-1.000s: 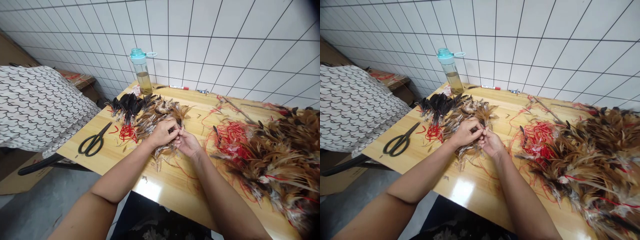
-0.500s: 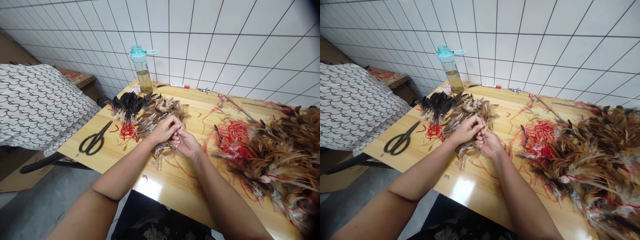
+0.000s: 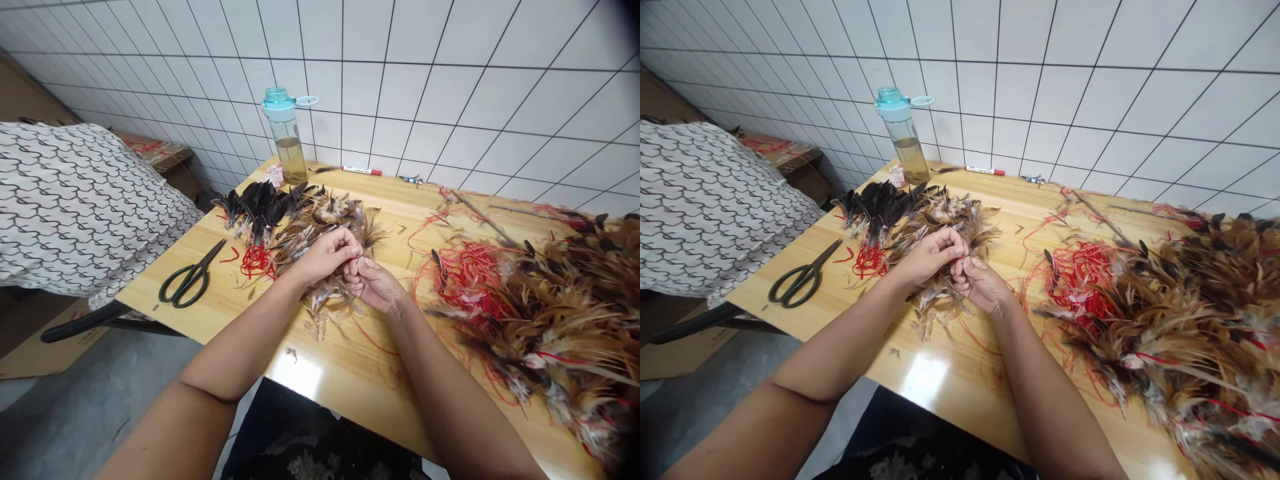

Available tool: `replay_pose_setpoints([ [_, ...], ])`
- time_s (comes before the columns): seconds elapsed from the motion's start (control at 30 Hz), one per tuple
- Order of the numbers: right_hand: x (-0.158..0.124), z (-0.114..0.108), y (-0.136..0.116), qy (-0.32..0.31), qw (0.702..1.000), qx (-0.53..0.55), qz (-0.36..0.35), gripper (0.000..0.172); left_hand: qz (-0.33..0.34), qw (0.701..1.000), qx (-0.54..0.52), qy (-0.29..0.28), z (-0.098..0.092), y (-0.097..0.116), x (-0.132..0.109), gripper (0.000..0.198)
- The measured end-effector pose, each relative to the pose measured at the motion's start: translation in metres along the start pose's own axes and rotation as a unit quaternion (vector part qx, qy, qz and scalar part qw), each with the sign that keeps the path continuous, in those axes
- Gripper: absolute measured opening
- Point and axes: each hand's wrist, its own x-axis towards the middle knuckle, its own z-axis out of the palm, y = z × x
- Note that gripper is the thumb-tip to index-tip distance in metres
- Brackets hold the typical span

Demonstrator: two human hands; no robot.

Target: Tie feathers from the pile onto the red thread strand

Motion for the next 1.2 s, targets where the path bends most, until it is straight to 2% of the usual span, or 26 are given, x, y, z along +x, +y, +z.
replay_pose_setpoints([
  [0.23, 0.001, 0.000, 0.000, -0.033, 0.997, 0.074, -0.004, 0.021, 0.019, 0.999, -0.031, 0.024, 0.002, -0.003, 0.000, 0.029],
  [0.43, 0.000, 0.002, 0.002, -0.059, 0.996, 0.060, -0.021, 0.022, 0.040, 0.999, -0.013, 0.028, 0.009, 0.002, -0.003, 0.032],
  [0.57, 0.001, -0.001, 0.005, -0.042, 0.999, 0.017, -0.024, 0.026, 0.055, 0.997, 0.027, 0.044, 0.009, 0.003, -0.004, 0.032],
  [0.77, 0.005, -0.004, 0.008, 0.003, 0.999, -0.033, -0.027, 0.032, 0.041, 0.995, 0.094, 0.018, 0.003, 0.003, -0.005, 0.030],
  [0.97, 0.004, -0.002, 0.006, -0.007, 0.999, -0.026, -0.035, 0.030, 0.018, 1.000, 0.011, 0.017, 0.003, 0.002, -0.004, 0.030],
  [1.2, 0.000, -0.001, -0.001, -0.060, 0.997, -0.004, -0.053, 0.029, 0.047, 0.995, -0.079, 0.026, 0.005, -0.004, -0.001, 0.026],
])
